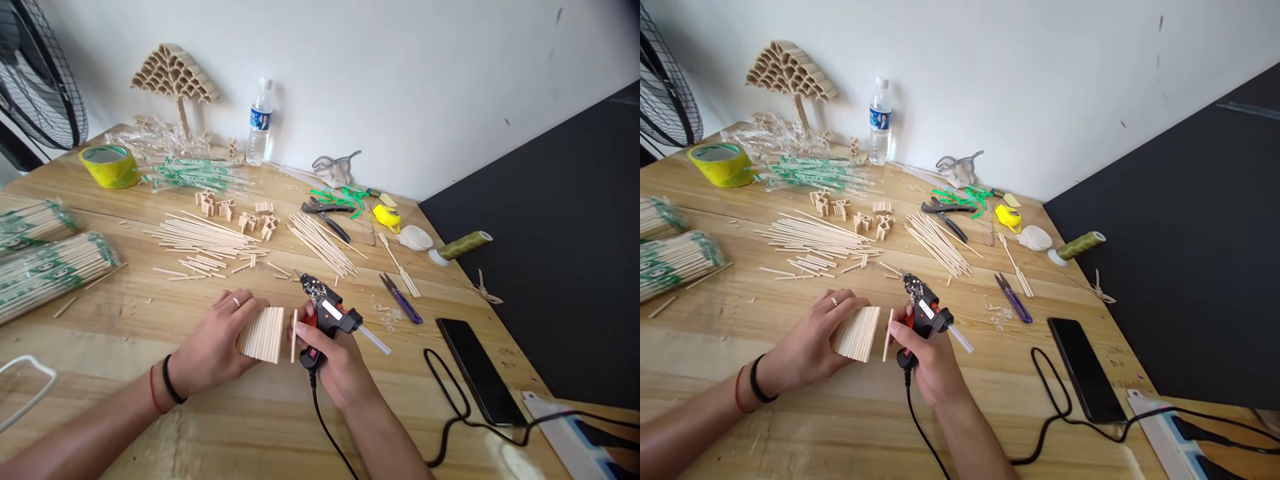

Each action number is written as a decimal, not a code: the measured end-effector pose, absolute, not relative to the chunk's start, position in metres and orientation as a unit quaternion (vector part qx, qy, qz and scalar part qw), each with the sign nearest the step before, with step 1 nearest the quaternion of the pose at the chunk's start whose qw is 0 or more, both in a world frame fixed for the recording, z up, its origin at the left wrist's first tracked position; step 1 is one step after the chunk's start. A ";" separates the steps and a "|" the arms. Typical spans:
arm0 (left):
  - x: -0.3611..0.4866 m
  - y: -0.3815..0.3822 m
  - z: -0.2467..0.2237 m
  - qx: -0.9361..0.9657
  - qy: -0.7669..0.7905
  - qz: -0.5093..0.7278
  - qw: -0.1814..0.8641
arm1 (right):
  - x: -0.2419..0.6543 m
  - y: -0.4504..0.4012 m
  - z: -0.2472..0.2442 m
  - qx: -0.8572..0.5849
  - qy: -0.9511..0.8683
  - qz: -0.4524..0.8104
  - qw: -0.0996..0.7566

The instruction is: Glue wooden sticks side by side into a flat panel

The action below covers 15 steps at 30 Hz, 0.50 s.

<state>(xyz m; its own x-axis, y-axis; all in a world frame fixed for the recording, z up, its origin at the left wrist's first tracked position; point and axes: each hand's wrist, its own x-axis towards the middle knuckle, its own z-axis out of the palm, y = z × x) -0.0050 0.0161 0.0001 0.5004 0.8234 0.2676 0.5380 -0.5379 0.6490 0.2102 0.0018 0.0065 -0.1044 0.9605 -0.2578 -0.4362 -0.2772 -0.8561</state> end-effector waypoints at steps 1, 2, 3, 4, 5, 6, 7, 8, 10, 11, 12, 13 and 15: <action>-0.005 0.016 0.000 0.832 0.410 0.282 0.247 | 0.210 0.001 0.008 -0.423 -0.305 0.679 0.517; -0.005 0.016 0.001 0.833 0.409 0.280 0.244 | 0.209 0.000 0.009 -0.423 -0.303 0.680 0.517; -0.005 0.015 0.001 0.835 0.410 0.277 0.243 | 0.208 -0.001 0.010 -0.427 -0.301 0.679 0.517; -0.005 0.015 0.001 0.836 0.411 0.274 0.242 | 0.207 -0.002 0.010 -0.433 -0.300 0.676 0.516; -0.005 0.015 0.001 0.836 0.411 0.272 0.240 | 0.206 -0.003 0.011 -0.439 -0.299 0.673 0.515; -0.005 0.015 0.001 0.837 0.411 0.271 0.239 | 0.205 -0.004 0.011 -0.445 -0.300 0.670 0.513; -0.005 0.015 0.000 0.838 0.411 0.271 0.237 | 0.204 -0.005 0.011 -0.448 -0.302 0.669 0.511; -0.004 0.015 0.000 0.838 0.411 0.271 0.235 | 0.203 -0.005 0.011 -0.449 -0.305 0.669 0.508; -0.004 0.015 -0.001 0.840 0.409 0.273 0.231 | 0.201 -0.006 0.011 -0.448 -0.313 0.668 0.505; -0.004 0.015 -0.001 0.840 0.408 0.273 0.230 | 0.201 -0.006 0.011 -0.448 -0.314 0.668 0.505; -0.004 0.015 -0.001 0.841 0.407 0.272 0.230 | 0.200 -0.006 0.012 -0.447 -0.313 0.668 0.506; -0.003 0.015 -0.001 0.842 0.406 0.271 0.229 | 0.200 -0.006 0.012 -0.447 -0.309 0.668 0.508; -0.003 0.015 -0.001 0.844 0.405 0.267 0.227 | 0.200 -0.006 0.012 -0.447 -0.304 0.669 0.510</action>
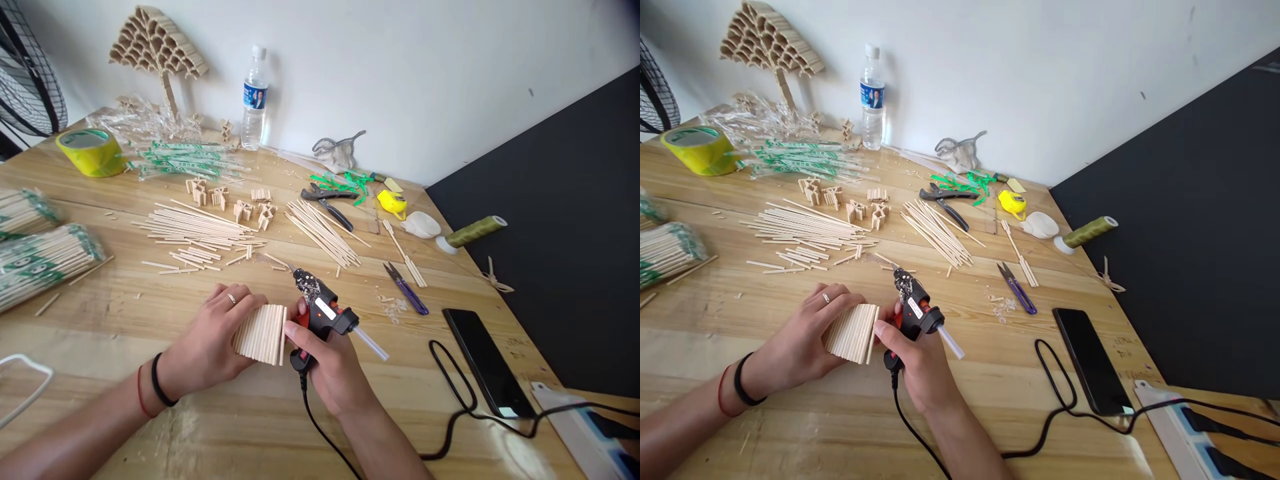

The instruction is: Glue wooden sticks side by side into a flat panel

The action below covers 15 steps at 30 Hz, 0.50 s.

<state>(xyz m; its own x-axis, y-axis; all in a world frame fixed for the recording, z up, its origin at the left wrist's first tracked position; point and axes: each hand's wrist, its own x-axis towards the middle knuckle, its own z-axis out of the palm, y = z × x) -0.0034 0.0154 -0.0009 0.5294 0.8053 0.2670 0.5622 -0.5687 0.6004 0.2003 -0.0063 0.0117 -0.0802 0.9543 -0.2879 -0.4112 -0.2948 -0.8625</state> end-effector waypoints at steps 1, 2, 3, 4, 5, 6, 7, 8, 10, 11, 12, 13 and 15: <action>-0.003 0.015 -0.001 0.845 0.405 0.266 0.227 | 0.201 -0.006 0.012 -0.445 -0.305 0.669 0.510; -0.003 0.015 0.000 0.845 0.406 0.265 0.226 | 0.201 -0.006 0.012 -0.443 -0.309 0.669 0.509; -0.004 0.015 0.000 0.845 0.406 0.264 0.227 | 0.201 -0.006 0.012 -0.441 -0.315 0.669 0.508; -0.004 0.015 0.000 0.844 0.407 0.263 0.229 | 0.201 -0.005 0.012 -0.439 -0.322 0.669 0.507; -0.004 0.015 0.000 0.843 0.409 0.261 0.232 | 0.201 -0.005 0.012 -0.438 -0.327 0.668 0.505; -0.004 0.015 0.000 0.842 0.411 0.259 0.234 | 0.201 -0.005 0.012 -0.438 -0.330 0.668 0.503; -0.004 0.015 0.001 0.841 0.413 0.257 0.237 | 0.201 -0.005 0.011 -0.439 -0.331 0.667 0.502; -0.004 0.015 0.001 0.840 0.414 0.257 0.238 | 0.201 -0.005 0.011 -0.441 -0.331 0.666 0.502; -0.004 0.015 0.000 0.840 0.414 0.260 0.236 | 0.201 -0.005 0.010 -0.443 -0.331 0.664 0.504; -0.004 0.016 0.000 0.841 0.412 0.263 0.234 | 0.201 -0.005 0.009 -0.443 -0.334 0.661 0.505; -0.004 0.016 -0.001 0.841 0.409 0.265 0.233 | 0.201 -0.005 0.008 -0.443 -0.339 0.658 0.506; -0.004 0.016 -0.001 0.842 0.407 0.267 0.233 | 0.202 -0.006 0.007 -0.444 -0.346 0.653 0.506; -0.004 0.016 -0.001 0.842 0.406 0.267 0.236 | 0.203 -0.006 0.004 -0.445 -0.363 0.644 0.506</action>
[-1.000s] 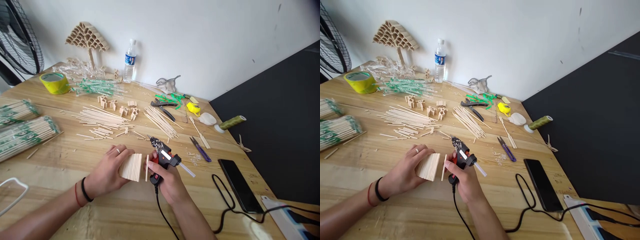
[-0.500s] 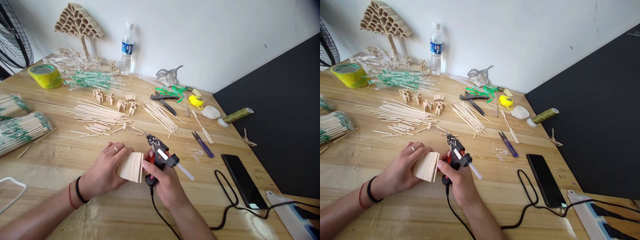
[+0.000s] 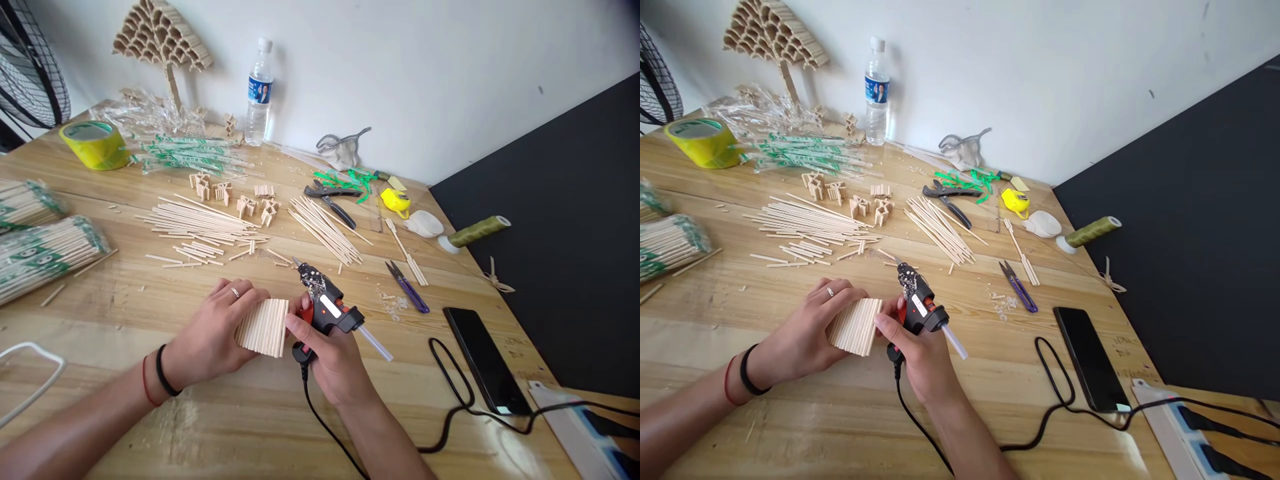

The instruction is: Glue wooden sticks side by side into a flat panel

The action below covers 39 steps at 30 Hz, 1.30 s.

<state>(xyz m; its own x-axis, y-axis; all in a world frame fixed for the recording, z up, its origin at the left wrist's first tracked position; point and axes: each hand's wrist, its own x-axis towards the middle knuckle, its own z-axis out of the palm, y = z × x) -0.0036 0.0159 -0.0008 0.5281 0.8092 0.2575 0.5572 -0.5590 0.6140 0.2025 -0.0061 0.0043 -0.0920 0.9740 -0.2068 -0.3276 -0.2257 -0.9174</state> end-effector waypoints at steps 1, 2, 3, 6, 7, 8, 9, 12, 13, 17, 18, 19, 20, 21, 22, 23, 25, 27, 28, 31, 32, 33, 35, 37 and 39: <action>-0.004 0.016 -0.001 0.840 0.408 0.266 0.239 | 0.203 -0.006 0.003 -0.447 -0.371 0.638 0.505; -0.004 0.016 0.000 0.838 0.411 0.265 0.244 | 0.204 -0.007 0.003 -0.447 -0.380 0.631 0.507; -0.004 0.016 0.000 0.834 0.415 0.264 0.248 | 0.205 -0.007 0.003 -0.448 -0.390 0.625 0.507; -0.005 0.017 0.002 0.825 0.424 0.267 0.261 | 0.208 -0.008 0.003 -0.454 -0.425 0.604 0.498; -0.005 0.017 0.003 0.823 0.426 0.268 0.264 | 0.209 -0.008 0.003 -0.457 -0.434 0.595 0.499; -0.005 0.017 0.003 0.821 0.429 0.269 0.265 | 0.209 -0.008 0.004 -0.458 -0.440 0.586 0.503; -0.005 0.017 0.003 0.819 0.431 0.269 0.267 | 0.209 -0.008 0.004 -0.457 -0.444 0.577 0.511; -0.005 0.017 0.003 0.814 0.437 0.274 0.267 | 0.210 -0.008 0.007 -0.437 -0.459 0.562 0.531; -0.005 0.017 0.002 0.813 0.437 0.277 0.267 | 0.211 -0.008 0.008 -0.430 -0.467 0.563 0.529; -0.005 0.015 0.002 0.807 0.441 0.285 0.270 | 0.216 -0.009 0.011 -0.450 -0.520 0.546 0.478; -0.005 0.015 0.003 0.806 0.443 0.285 0.271 | 0.217 -0.009 0.012 -0.460 -0.532 0.539 0.462; -0.005 0.015 0.003 0.805 0.444 0.283 0.272 | 0.218 -0.009 0.012 -0.470 -0.543 0.532 0.449; -0.005 0.016 0.003 0.805 0.446 0.280 0.273 | 0.218 -0.009 0.012 -0.475 -0.551 0.526 0.440; -0.005 0.016 0.004 0.805 0.447 0.278 0.274 | 0.218 -0.009 0.011 -0.476 -0.559 0.522 0.433; -0.005 0.016 0.004 0.805 0.447 0.276 0.275 | 0.218 -0.010 0.011 -0.476 -0.568 0.517 0.428; -0.005 0.016 0.004 0.805 0.446 0.277 0.277 | 0.218 -0.010 0.010 -0.474 -0.576 0.510 0.428; -0.005 0.016 0.004 0.803 0.444 0.283 0.281 | 0.217 -0.010 0.007 -0.465 -0.587 0.495 0.440; -0.005 0.016 0.003 0.800 0.444 0.287 0.284 | 0.216 -0.010 0.004 -0.458 -0.594 0.479 0.456; -0.005 0.016 0.002 0.799 0.445 0.288 0.284 | 0.216 -0.010 0.002 -0.453 -0.597 0.473 0.463; -0.004 0.015 0.000 0.799 0.447 0.286 0.284 | 0.216 -0.011 0.001 -0.449 -0.601 0.465 0.470; -0.003 0.015 0.000 0.799 0.446 0.286 0.284 | 0.216 -0.011 0.001 -0.451 -0.602 0.465 0.467; -0.003 0.015 -0.001 0.799 0.445 0.287 0.284 | 0.216 -0.011 0.001 -0.453 -0.601 0.466 0.465; -0.003 0.015 -0.001 0.801 0.443 0.288 0.283 | 0.216 -0.011 0.002 -0.455 -0.598 0.467 0.466; -0.003 0.015 -0.002 0.803 0.441 0.288 0.279 | 0.216 -0.012 0.003 -0.460 -0.595 0.466 0.466; -0.004 0.015 -0.002 0.805 0.440 0.288 0.276 | 0.215 -0.012 0.003 -0.465 -0.596 0.461 0.466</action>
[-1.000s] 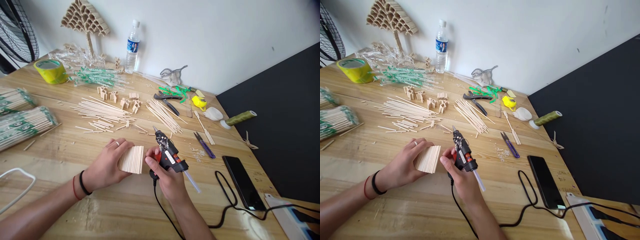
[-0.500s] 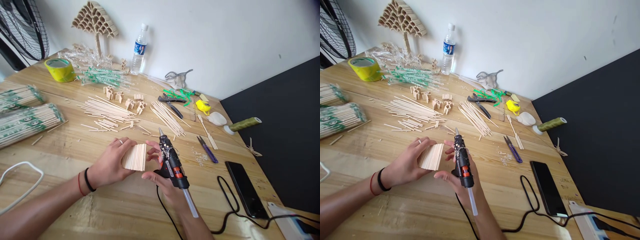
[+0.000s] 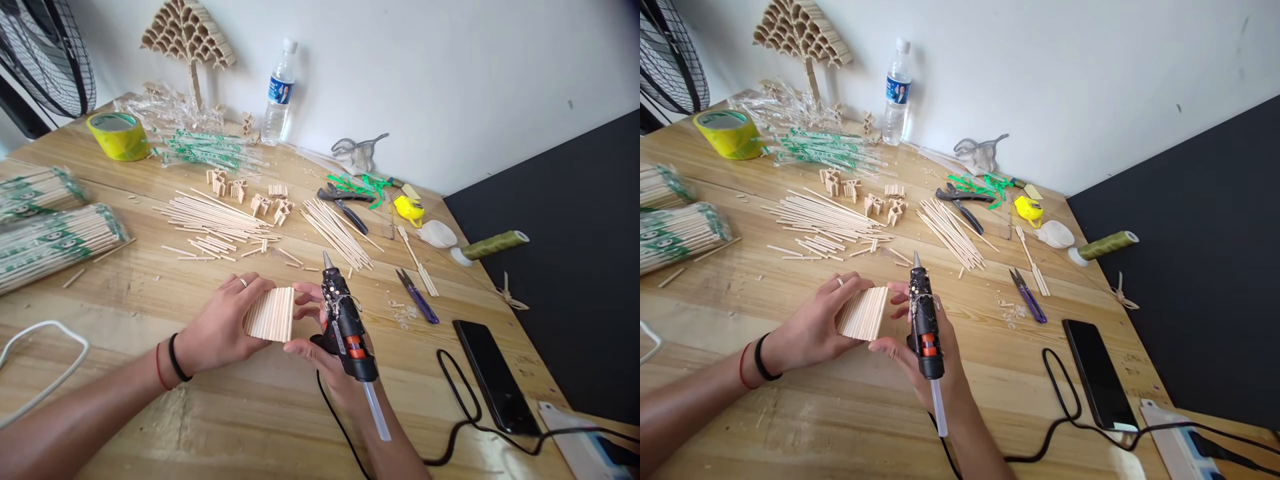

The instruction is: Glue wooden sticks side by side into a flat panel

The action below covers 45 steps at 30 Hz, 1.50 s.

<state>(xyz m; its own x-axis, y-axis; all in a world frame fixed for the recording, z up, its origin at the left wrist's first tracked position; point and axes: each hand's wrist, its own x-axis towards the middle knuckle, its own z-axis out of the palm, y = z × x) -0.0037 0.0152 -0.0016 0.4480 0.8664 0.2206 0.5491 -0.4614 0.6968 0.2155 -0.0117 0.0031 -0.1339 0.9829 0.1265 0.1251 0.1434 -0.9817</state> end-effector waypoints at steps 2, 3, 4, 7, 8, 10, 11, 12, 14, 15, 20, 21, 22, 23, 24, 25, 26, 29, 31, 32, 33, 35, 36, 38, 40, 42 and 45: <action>-0.004 0.016 -0.001 0.806 0.438 0.289 0.273 | 0.216 -0.012 0.003 -0.459 -0.604 0.453 0.469; -0.004 0.016 -0.001 0.807 0.436 0.290 0.272 | 0.216 -0.012 0.004 -0.455 -0.607 0.450 0.471; -0.004 0.016 0.000 0.807 0.435 0.290 0.272 | 0.217 -0.012 0.004 -0.455 -0.611 0.448 0.468; -0.003 0.016 0.001 0.808 0.433 0.290 0.273 | 0.219 -0.012 0.006 -0.467 -0.619 0.448 0.444; -0.003 0.016 0.002 0.809 0.433 0.290 0.273 | 0.219 -0.011 0.007 -0.469 -0.622 0.448 0.438; -0.003 0.016 0.002 0.811 0.430 0.289 0.271 | 0.219 -0.011 0.007 -0.464 -0.626 0.447 0.439; -0.003 0.016 0.003 0.813 0.429 0.287 0.270 | 0.219 -0.011 0.007 -0.461 -0.626 0.445 0.445; -0.003 0.017 0.003 0.814 0.429 0.286 0.269 | 0.219 -0.010 0.006 -0.458 -0.625 0.443 0.452; -0.004 0.016 0.002 0.815 0.430 0.283 0.266 | 0.218 -0.011 0.006 -0.454 -0.623 0.441 0.460; -0.004 0.016 0.002 0.815 0.431 0.281 0.265 | 0.218 -0.011 0.006 -0.454 -0.622 0.443 0.459; -0.004 0.015 0.001 0.815 0.435 0.278 0.264 | 0.219 -0.012 0.009 -0.474 -0.615 0.456 0.435; -0.005 0.015 0.001 0.814 0.435 0.278 0.265 | 0.219 -0.012 0.010 -0.476 -0.617 0.455 0.431; -0.005 0.015 0.001 0.814 0.435 0.279 0.267 | 0.219 -0.012 0.011 -0.477 -0.620 0.453 0.426; -0.005 0.015 0.001 0.813 0.435 0.279 0.270 | 0.219 -0.011 0.012 -0.478 -0.624 0.451 0.423; -0.005 0.015 0.001 0.812 0.435 0.278 0.273 | 0.219 -0.011 0.013 -0.478 -0.627 0.449 0.420; -0.005 0.015 0.001 0.811 0.435 0.278 0.275 | 0.218 -0.010 0.013 -0.478 -0.629 0.447 0.419; -0.004 0.016 0.001 0.810 0.436 0.278 0.277 | 0.218 -0.010 0.014 -0.479 -0.628 0.448 0.419; -0.004 0.015 0.001 0.809 0.438 0.274 0.282 | 0.218 -0.010 0.013 -0.485 -0.616 0.457 0.420; -0.004 0.015 0.002 0.809 0.438 0.272 0.284 | 0.218 -0.011 0.013 -0.485 -0.609 0.461 0.426; -0.004 0.015 0.002 0.808 0.438 0.271 0.284 | 0.218 -0.011 0.012 -0.481 -0.608 0.462 0.431; -0.004 0.015 0.002 0.808 0.439 0.271 0.284 | 0.218 -0.011 0.011 -0.474 -0.609 0.462 0.437; -0.004 0.015 0.003 0.808 0.438 0.273 0.285 | 0.218 -0.010 0.011 -0.461 -0.613 0.462 0.444; -0.004 0.015 0.003 0.807 0.437 0.274 0.287 | 0.217 -0.010 0.011 -0.457 -0.613 0.463 0.448; -0.004 0.015 0.003 0.806 0.432 0.280 0.292 | 0.217 -0.010 0.010 -0.459 -0.606 0.469 0.448; -0.004 0.014 0.004 0.806 0.428 0.283 0.296 | 0.216 -0.010 0.010 -0.464 -0.601 0.475 0.444; -0.004 0.014 0.004 0.808 0.426 0.282 0.294 | 0.217 -0.011 0.010 -0.473 -0.605 0.471 0.434; -0.003 0.014 0.003 0.812 0.427 0.278 0.285 | 0.219 -0.010 0.009 -0.478 -0.622 0.449 0.427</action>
